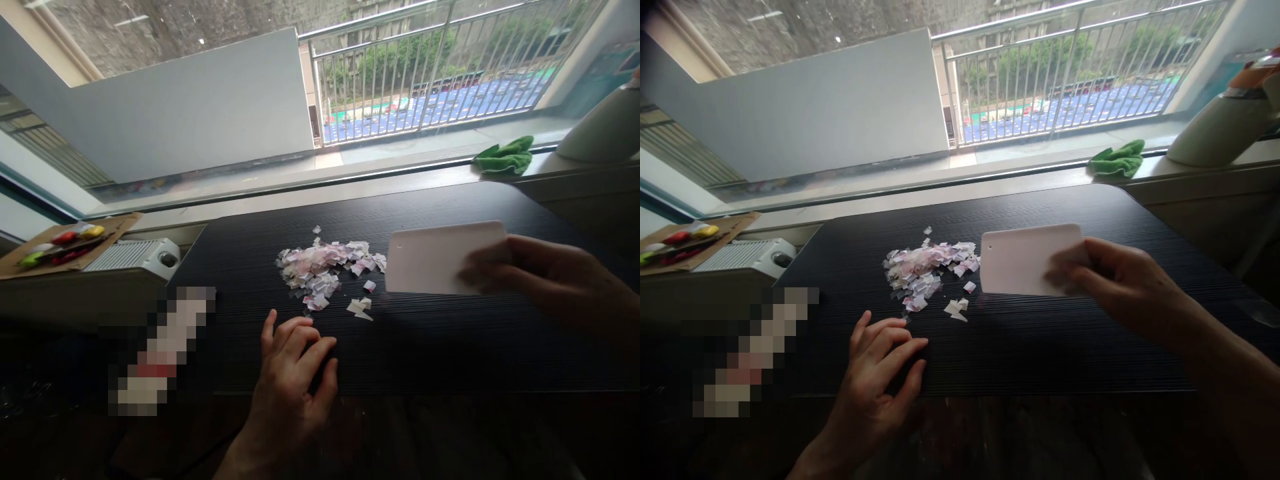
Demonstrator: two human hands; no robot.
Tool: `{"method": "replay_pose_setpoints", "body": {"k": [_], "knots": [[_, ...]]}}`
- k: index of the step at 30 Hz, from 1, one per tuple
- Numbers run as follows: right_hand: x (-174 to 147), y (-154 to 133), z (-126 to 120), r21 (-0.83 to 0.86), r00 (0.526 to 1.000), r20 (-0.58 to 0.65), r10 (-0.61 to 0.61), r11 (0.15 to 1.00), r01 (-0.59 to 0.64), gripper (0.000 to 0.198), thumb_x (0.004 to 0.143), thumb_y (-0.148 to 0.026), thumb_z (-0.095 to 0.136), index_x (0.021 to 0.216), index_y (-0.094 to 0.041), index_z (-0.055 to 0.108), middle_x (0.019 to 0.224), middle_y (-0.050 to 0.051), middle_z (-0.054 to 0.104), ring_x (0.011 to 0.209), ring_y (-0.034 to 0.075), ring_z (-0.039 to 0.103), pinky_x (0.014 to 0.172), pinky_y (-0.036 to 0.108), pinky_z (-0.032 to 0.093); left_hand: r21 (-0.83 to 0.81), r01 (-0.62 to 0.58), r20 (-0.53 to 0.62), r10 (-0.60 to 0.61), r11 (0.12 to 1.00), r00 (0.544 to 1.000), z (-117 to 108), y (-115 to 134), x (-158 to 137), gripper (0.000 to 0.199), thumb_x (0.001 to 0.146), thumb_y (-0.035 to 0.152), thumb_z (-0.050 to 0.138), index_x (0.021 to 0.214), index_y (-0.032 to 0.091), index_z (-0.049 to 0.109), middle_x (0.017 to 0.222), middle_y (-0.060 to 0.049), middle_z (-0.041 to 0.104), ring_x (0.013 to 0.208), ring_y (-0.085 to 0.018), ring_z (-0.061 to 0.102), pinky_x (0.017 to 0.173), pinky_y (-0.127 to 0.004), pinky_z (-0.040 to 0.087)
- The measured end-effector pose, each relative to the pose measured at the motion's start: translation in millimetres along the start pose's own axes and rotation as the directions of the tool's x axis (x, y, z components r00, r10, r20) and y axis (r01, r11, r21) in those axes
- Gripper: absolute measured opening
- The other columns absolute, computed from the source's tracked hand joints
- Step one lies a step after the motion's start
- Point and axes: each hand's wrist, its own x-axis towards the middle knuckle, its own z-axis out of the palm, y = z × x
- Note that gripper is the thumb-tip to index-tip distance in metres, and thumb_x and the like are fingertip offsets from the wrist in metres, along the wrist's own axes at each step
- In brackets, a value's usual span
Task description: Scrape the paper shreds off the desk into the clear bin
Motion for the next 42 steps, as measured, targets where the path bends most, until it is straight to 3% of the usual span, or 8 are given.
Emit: {"method": "replay_pose_setpoints", "body": {"k": [3, 6, 11, 18, 27, 34, 39, 42], "knots": [[1.4, -5.2, 14.1, 0.111, 0.991, 0.135, 0.0, 0.994, -0.016, 0.036, 0.065, -0.052, 0.071, 0.082, -0.021, 0.07, 0.081, 0.007, 0.075, 0.073, 0.022, 0.07, 0.068, 0.036, 0.058, 0.007, 0.005, 0.001, -0.005, 1.0, 1.0, -0.2, 0.3, -0.1, 0.015, 0.084, 0.016, 0.058, 0.095, 0.02, 0.067, 0.084, -0.002, 0.062, 0.101, -0.021, 0.057, 0.112, -0.056, 0.024], [0.7, -5.0, 12.6, 0.027, 0.971, 0.238, -0.003, 1.0, -0.004, 0.038, 0.066, -0.055, 0.069, 0.08, -0.02, 0.071, 0.079, 0.006, 0.075, 0.071, 0.022, 0.068, 0.064, 0.035, 0.056, 0.01, 0.012, 0.0, -0.012, 1.0, 1.0, -0.6, 1.4, -0.2, 0.014, 0.084, 0.016, 0.058, 0.094, 0.02, 0.067, 0.084, -0.001, 0.062, 0.1, -0.021, 0.058, 0.112, -0.056, 0.023], [-3.1, -4.5, -7.1, -0.035, 0.983, 0.183, 0.008, 0.999, -0.001, 0.037, 0.07, -0.055, 0.067, 0.083, -0.021, 0.072, 0.081, 0.006, 0.075, 0.073, 0.022, 0.068, 0.064, 0.033, 0.054, 0.01, 0.013, 0.004, -0.013, 1.0, 1.0, -0.7, 1.1, 0.0, 0.015, 0.083, 0.017, 0.058, 0.095, 0.021, 0.067, 0.084, -0.001, 0.062, 0.101, -0.021, 0.058, 0.112, -0.057, 0.025], [12.1, -12.0, 31.8, 0.098, 0.952, 0.298, -0.067, 0.994, 0.039, 0.039, 0.069, -0.054, 0.069, 0.084, -0.018, 0.07, 0.08, 0.006, 0.074, 0.076, 0.022, 0.068, 0.073, 0.039, 0.056, 0.028, -0.008, 0.019, 0.008, 1.0, 1.0, -2.2, 0.3, -0.2, 0.016, 0.083, 0.017, 0.057, 0.095, 0.021, 0.066, 0.085, -0.002, 0.063, 0.101, -0.022, 0.058, 0.112, -0.058, 0.024], [2.6, -2.0, -10.9, 0.119, 0.952, 0.303, 0.03, 0.991, -0.069, 0.035, 0.069, -0.05, 0.073, 0.084, -0.019, 0.071, 0.081, 0.005, 0.073, 0.076, 0.019, 0.067, 0.075, 0.034, 0.055, 0.027, -0.022, 0.012, 0.022, 0.999, 1.0, -0.5, 0.6, -0.4, 0.016, 0.083, 0.017, 0.058, 0.096, 0.022, 0.066, 0.085, -0.001, 0.063, 0.1, -0.021, 0.058, 0.112, -0.057, 0.023], [3.0, -15.1, 10.2, 0.114, 0.844, 0.533, -0.062, 0.993, 0.001, 0.034, 0.075, -0.048, 0.068, 0.084, -0.015, 0.069, 0.078, 0.005, 0.07, 0.074, 0.018, 0.063, 0.068, 0.03, 0.054, 0.048, -0.029, 0.037, 0.028, 0.998, 0.999, -2.4, 0.1, -0.7, 0.018, 0.083, 0.015, 0.057, 0.097, 0.021, 0.066, 0.087, -0.002, 0.063, 0.102, -0.021, 0.058, 0.112, -0.057, 0.022], [-1.3, -4.9, -32.3, 0.022, 0.918, 0.395, 0.014, 0.999, -0.025, 0.034, 0.072, -0.052, 0.069, 0.08, -0.019, 0.071, 0.079, 0.007, 0.073, 0.075, 0.021, 0.067, 0.07, 0.032, 0.055, 0.05, -0.04, 0.019, 0.039, 0.998, 0.999, -1.1, -1.9, -1.0, 0.017, 0.081, 0.015, 0.059, 0.095, 0.021, 0.066, 0.085, -0.001, 0.062, 0.1, -0.021, 0.059, 0.112, -0.056, 0.023], [0.0, 1.8, -38.9, 0.036, 0.951, 0.309, 0.028, 0.998, -0.042, 0.036, 0.07, -0.054, 0.07, 0.082, -0.02, 0.071, 0.082, 0.007, 0.073, 0.077, 0.021, 0.067, 0.072, 0.033, 0.055, 0.068, -0.068, 0.026, 0.066, 0.995, 0.997, -1.0, -3.8, -1.5, 0.018, 0.081, 0.014, 0.058, 0.096, 0.021, 0.066, 0.086, -0.002, 0.062, 0.1, -0.022, 0.058, 0.112, -0.057, 0.023]]}}
